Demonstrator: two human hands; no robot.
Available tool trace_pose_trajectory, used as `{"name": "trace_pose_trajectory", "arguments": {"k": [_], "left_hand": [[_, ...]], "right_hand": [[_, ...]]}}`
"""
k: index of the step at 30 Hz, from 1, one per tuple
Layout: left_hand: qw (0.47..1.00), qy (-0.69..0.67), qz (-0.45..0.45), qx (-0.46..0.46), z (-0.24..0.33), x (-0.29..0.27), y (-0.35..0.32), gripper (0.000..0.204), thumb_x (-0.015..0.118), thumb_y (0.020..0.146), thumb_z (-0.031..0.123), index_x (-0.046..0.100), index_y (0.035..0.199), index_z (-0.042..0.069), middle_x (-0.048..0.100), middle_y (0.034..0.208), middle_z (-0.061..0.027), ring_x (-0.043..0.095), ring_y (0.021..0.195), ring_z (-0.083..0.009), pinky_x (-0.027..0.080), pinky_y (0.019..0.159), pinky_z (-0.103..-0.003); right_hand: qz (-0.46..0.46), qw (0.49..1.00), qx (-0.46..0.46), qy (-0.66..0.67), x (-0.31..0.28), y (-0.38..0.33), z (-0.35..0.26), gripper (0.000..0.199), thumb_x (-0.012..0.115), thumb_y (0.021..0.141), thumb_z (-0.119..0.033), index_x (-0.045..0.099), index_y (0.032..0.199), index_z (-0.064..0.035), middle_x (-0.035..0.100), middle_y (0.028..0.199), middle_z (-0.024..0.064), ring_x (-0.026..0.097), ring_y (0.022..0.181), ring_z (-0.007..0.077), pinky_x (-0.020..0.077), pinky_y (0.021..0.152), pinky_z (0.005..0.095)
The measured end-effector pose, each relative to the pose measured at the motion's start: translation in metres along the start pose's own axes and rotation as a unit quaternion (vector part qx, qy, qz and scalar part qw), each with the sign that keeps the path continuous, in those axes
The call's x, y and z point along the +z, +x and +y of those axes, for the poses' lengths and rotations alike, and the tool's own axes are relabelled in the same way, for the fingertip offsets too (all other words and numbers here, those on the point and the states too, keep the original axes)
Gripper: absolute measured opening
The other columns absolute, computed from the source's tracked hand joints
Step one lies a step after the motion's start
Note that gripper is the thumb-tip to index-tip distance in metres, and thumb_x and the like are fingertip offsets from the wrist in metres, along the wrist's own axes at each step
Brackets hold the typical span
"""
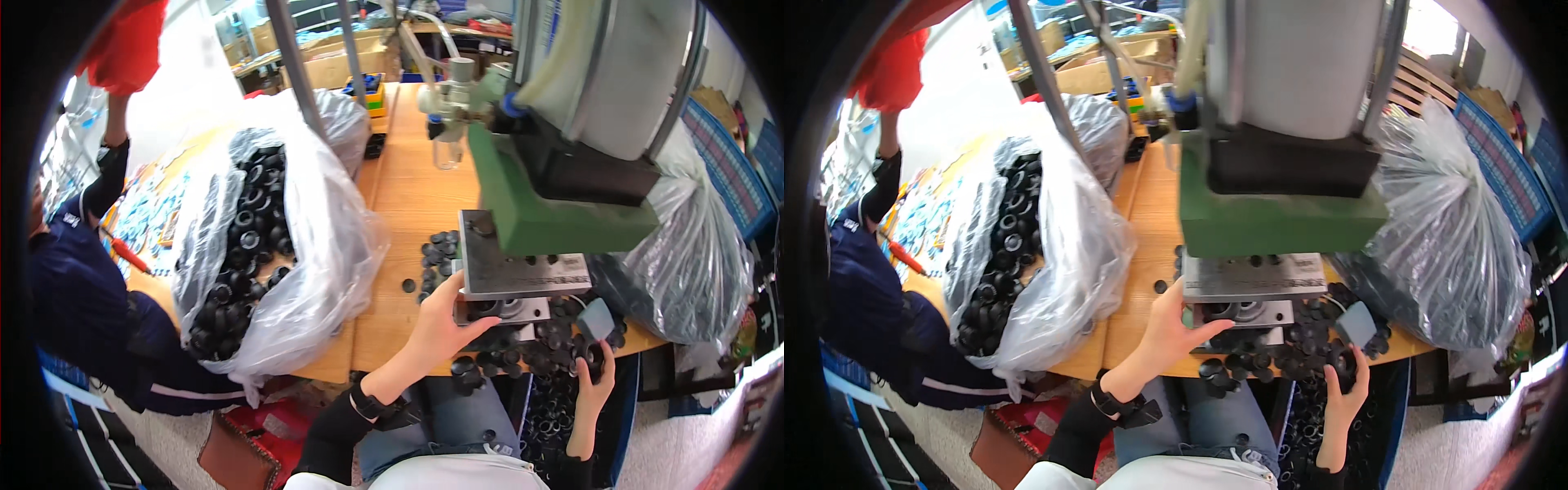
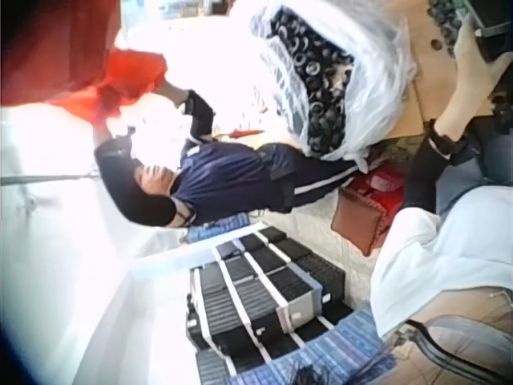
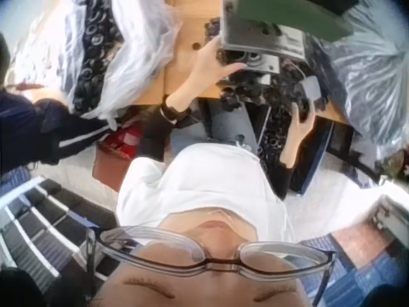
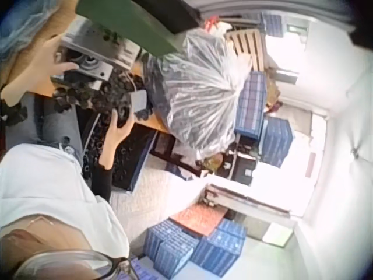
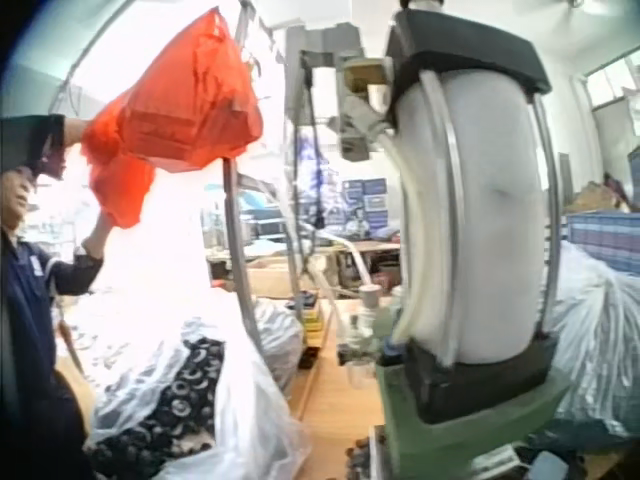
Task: The person sits at a workbench and repeatedly picks up small black rubber rings from a plastic bag. They place each ring into a metal mold on a press machine, operate the lever to press the item, and then remove the processed ring. The person continues this repetitive cycle throughout the video.
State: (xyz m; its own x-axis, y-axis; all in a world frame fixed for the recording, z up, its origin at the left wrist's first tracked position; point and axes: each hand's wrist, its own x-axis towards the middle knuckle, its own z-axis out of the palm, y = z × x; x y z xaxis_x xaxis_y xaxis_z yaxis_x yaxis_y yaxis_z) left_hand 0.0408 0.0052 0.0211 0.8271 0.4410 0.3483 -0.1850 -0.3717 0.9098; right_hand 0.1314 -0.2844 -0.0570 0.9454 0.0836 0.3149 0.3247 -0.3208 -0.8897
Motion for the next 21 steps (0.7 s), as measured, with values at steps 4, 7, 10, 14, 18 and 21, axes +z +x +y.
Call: {"name": "trace_pose_trajectory", "arguments": {"k": [4,7,10,14,18,21], "left_hand": [[0.998,-0.052,-0.001,-0.031,-0.012,0.030,0.007,0.044,0.080,0.070,0.015,0.058,0.105,0.000,0.064,0.092,-0.0123,0.064,0.077,-0.0204,0.051,0.066,-0.030],[0.998,-0.052,0.014,-0.034,-0.003,0.036,0.009,0.034,0.079,0.070,0.015,0.064,0.096,-0.001,0.067,0.084,-0.0115,0.065,0.068,-0.0180,0.051,0.062,-0.028],[0.999,-0.003,0.002,-0.045,0.006,0.038,0.015,0.030,0.078,0.071,0.015,0.065,0.093,-0.001,0.068,0.084,-0.0117,0.065,0.067,-0.0174,0.051,0.060,-0.028],[0.996,0.085,0.013,-0.014,0.005,0.046,0.014,0.028,0.077,0.072,0.016,0.066,0.092,-0.001,0.069,0.084,-0.0119,0.065,0.070,-0.0199,0.051,0.062,-0.031],[0.992,0.088,-0.013,-0.091,0.014,0.044,0.012,0.036,0.079,0.069,0.017,0.064,0.097,-0.001,0.067,0.086,-0.0133,0.065,0.077,-0.0258,0.050,0.069,-0.035],[0.997,-0.006,-0.025,-0.066,0.018,0.023,0.001,0.051,0.082,0.066,0.020,0.059,0.106,0.000,0.065,0.098,-0.0159,0.063,0.090,-0.0296,0.049,0.078,-0.036]], "right_hand": [[0.043,0.989,0.131,-0.055,-0.054,-0.033,0.052,0.057,0.074,0.075,-0.009,0.050,0.126,0.0013,0.054,0.124,0.0143,0.051,0.114,0.0245,0.0374,0.097,0.0340],[0.004,0.965,0.096,-0.244,-0.072,-0.054,0.099,0.069,0.076,0.072,-0.012,0.044,0.131,0.0010,0.050,0.129,0.0182,0.047,0.119,0.0306,0.0353,0.101,0.0383],[-0.008,0.959,0.002,-0.282,-0.057,-0.042,0.100,0.075,0.075,0.073,-0.015,0.038,0.136,0.0009,0.040,0.138,0.0216,0.037,0.129,0.0362,0.0299,0.106,0.0423],[-0.059,0.939,-0.150,-0.303,-0.012,0.031,0.063,0.058,0.062,0.085,-0.019,0.039,0.136,-0.0019,0.037,0.142,0.0192,0.033,0.133,0.0356,0.0259,0.107,0.0450],[-0.118,0.895,-0.145,-0.404,0.022,0.069,0.069,0.050,0.053,0.091,-0.027,0.043,0.134,-0.0044,0.041,0.141,0.0130,0.034,0.133,0.0323,0.0224,0.109,0.0464],[-0.102,0.887,-0.166,-0.419,0.030,0.066,0.083,0.047,0.052,0.092,-0.027,0.045,0.133,-0.0065,0.043,0.140,0.0088,0.034,0.132,0.0298,0.0225,0.109,0.0461]]}}
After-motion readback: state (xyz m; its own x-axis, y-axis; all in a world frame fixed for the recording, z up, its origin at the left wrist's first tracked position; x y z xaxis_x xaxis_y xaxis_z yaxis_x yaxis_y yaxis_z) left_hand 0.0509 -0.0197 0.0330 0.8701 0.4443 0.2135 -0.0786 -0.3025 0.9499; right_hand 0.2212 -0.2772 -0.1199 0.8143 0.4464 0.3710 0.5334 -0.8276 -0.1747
